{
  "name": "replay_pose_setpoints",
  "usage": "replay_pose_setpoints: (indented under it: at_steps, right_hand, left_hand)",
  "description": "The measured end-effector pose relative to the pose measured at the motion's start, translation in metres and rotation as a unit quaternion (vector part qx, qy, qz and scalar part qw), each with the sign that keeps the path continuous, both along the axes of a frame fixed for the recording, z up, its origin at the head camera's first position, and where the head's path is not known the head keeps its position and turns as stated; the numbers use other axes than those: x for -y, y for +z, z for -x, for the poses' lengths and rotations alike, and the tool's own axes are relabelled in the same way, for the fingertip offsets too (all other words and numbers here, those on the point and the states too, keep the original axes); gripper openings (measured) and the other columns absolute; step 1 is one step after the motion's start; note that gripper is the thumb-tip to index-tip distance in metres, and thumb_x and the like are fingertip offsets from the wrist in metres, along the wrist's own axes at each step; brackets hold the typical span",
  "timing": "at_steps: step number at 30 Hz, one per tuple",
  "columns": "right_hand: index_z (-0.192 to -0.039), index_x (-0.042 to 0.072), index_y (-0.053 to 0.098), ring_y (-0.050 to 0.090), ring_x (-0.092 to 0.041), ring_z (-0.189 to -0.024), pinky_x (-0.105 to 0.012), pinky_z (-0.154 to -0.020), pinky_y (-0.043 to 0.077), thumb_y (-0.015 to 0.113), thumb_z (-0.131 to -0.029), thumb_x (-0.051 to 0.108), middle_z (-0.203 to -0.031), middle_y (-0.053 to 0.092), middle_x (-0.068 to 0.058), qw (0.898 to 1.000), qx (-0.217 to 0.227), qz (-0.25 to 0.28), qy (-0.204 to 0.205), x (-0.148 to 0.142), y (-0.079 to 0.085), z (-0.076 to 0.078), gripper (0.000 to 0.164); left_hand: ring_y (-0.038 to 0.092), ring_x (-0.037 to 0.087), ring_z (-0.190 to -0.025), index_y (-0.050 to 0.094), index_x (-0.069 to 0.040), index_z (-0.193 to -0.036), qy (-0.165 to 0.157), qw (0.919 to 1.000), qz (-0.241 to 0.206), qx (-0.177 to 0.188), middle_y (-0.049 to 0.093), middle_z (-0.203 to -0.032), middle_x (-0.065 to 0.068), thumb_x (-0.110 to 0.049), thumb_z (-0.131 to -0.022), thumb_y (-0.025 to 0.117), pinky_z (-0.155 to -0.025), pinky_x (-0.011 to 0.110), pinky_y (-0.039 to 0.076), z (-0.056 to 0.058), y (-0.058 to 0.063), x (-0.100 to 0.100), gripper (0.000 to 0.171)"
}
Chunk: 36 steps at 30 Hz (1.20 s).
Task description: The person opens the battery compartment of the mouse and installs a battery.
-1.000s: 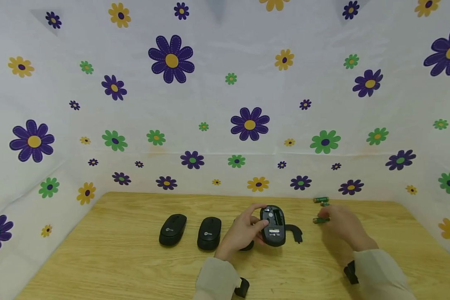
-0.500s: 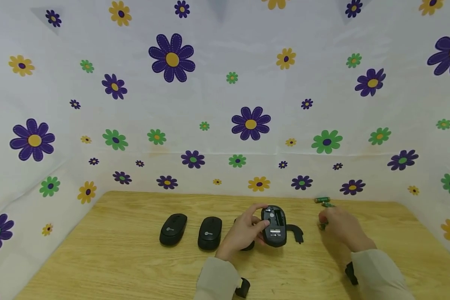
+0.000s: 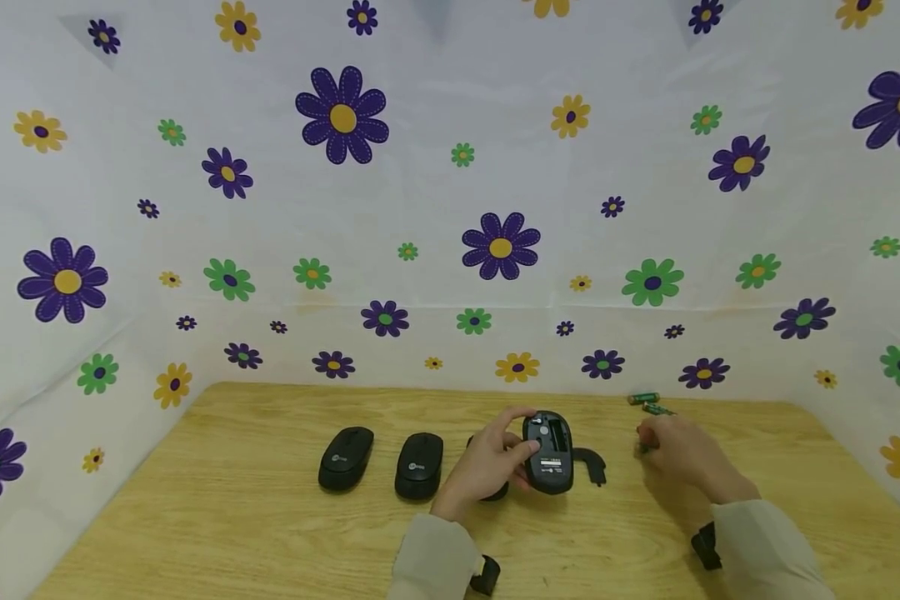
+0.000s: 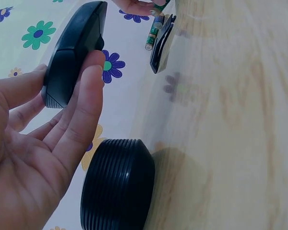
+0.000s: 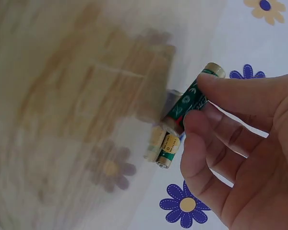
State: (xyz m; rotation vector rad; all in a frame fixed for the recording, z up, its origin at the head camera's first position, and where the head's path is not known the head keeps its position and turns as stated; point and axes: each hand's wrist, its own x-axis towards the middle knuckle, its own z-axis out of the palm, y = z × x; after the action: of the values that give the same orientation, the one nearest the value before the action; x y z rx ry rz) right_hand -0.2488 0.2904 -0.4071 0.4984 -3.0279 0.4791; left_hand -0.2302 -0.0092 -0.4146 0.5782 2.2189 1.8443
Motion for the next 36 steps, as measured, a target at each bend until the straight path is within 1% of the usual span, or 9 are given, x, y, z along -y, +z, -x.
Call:
replay_pose_setpoints:
  at_steps: [4,7,12,16,19,21,24,28,36]
  right_hand:
    - [-0.087,0.001,0.066,0.059,-0.025,-0.077,-0.048,-0.069,0.056,0.072,-0.086,-0.005,-0.086,0.063,-0.007,0.998,0.024,0.050,-0.009,0.000,0.005,-0.001,0.008]
    - [-0.088,-0.002,0.064,0.058,-0.025,-0.077,-0.046,-0.068,0.055,0.070,-0.087,-0.005,-0.087,0.063,-0.009,0.996,0.029,0.081,-0.016,0.001,0.007,-0.002,0.007]
    - [-0.092,-0.007,0.064,0.059,-0.023,-0.076,-0.037,-0.062,0.055,0.070,-0.090,-0.003,-0.086,0.064,-0.010,0.991,0.026,0.131,-0.021,0.001,0.007,-0.003,0.008]
    - [-0.098,-0.012,0.062,0.061,-0.021,-0.075,-0.030,-0.059,0.059,0.067,-0.092,-0.004,-0.088,0.064,-0.012,0.979,0.060,0.194,-0.030,0.003,0.008,-0.005,0.012]
    - [-0.102,-0.016,0.059,0.064,-0.022,-0.077,-0.031,-0.062,0.062,0.064,-0.093,-0.006,-0.091,0.064,-0.015,0.964,0.092,0.244,-0.043,0.005,0.010,-0.007,0.014]
    - [-0.104,-0.017,0.058,0.065,-0.023,-0.079,-0.032,-0.063,0.063,0.062,-0.094,-0.006,-0.093,0.064,-0.016,0.957,0.106,0.266,-0.051,0.007,0.012,-0.008,0.016]
    - [-0.105,-0.017,0.058,0.066,-0.023,-0.080,-0.033,-0.065,0.063,0.062,-0.095,-0.005,-0.094,0.065,-0.016,0.950,0.116,0.284,-0.058,0.009,0.014,-0.009,0.016]
    - [-0.106,-0.017,0.058,0.067,-0.023,-0.080,-0.034,-0.066,0.063,0.063,-0.096,-0.005,-0.094,0.065,-0.016,0.946,0.121,0.296,-0.058,0.012,0.016,-0.010,0.017]
    - [-0.113,-0.020,0.054,0.067,-0.024,-0.080,-0.035,-0.068,0.064,0.063,-0.097,-0.004,-0.094,0.065,-0.016,0.934,0.132,0.326,-0.053,0.020,0.019,-0.014,0.024]
  left_hand:
    - [0.068,0.047,-0.066,0.050,-0.010,-0.145,-0.003,1.0000,-0.003,-0.004,0.070,-0.091,0.012,-0.005,-0.102,0.060,-0.059,0.047,0.062,0.001,0.000,0.000,0.045]
    - [0.068,0.049,-0.067,0.050,-0.009,-0.146,-0.007,1.0000,-0.006,-0.003,0.070,-0.091,0.012,-0.005,-0.102,0.060,-0.059,0.046,0.062,0.001,0.000,-0.001,0.045]
    - [0.068,0.049,-0.067,0.050,-0.007,-0.145,-0.011,0.9999,-0.007,-0.004,0.070,-0.090,0.013,-0.004,-0.102,0.060,-0.059,0.046,0.062,0.002,0.000,-0.001,0.044]
    - [0.068,0.049,-0.067,0.050,-0.007,-0.145,-0.013,0.9999,-0.005,-0.006,0.070,-0.090,0.013,-0.004,-0.102,0.060,-0.059,0.046,0.062,0.002,0.000,-0.002,0.044]
    - [0.068,0.049,-0.067,0.050,-0.007,-0.145,-0.014,0.9999,-0.003,-0.008,0.070,-0.090,0.013,-0.003,-0.102,0.060,-0.058,0.045,0.062,0.002,0.000,-0.003,0.044]
    - [0.068,0.049,-0.067,0.050,-0.007,-0.145,-0.014,0.9999,-0.002,-0.008,0.070,-0.089,0.012,-0.003,-0.102,0.060,-0.058,0.045,0.062,0.002,0.000,-0.003,0.044]
    - [0.068,0.048,-0.066,0.050,-0.008,-0.145,-0.012,0.9999,-0.001,-0.004,0.070,-0.089,0.011,-0.004,-0.102,0.060,-0.059,0.045,0.062,0.001,0.001,-0.003,0.044]
    - [0.068,0.047,-0.066,0.051,-0.011,-0.145,-0.010,0.9999,-0.003,0.000,0.069,-0.089,0.011,-0.005,-0.102,0.061,-0.060,0.046,0.062,0.001,0.001,-0.003,0.044]
    - [0.069,0.044,-0.065,0.051,-0.011,-0.144,-0.012,0.9999,-0.004,-0.002,0.070,-0.089,0.012,-0.005,-0.102,0.061,-0.060,0.047,0.063,0.000,-0.001,-0.002,0.044]
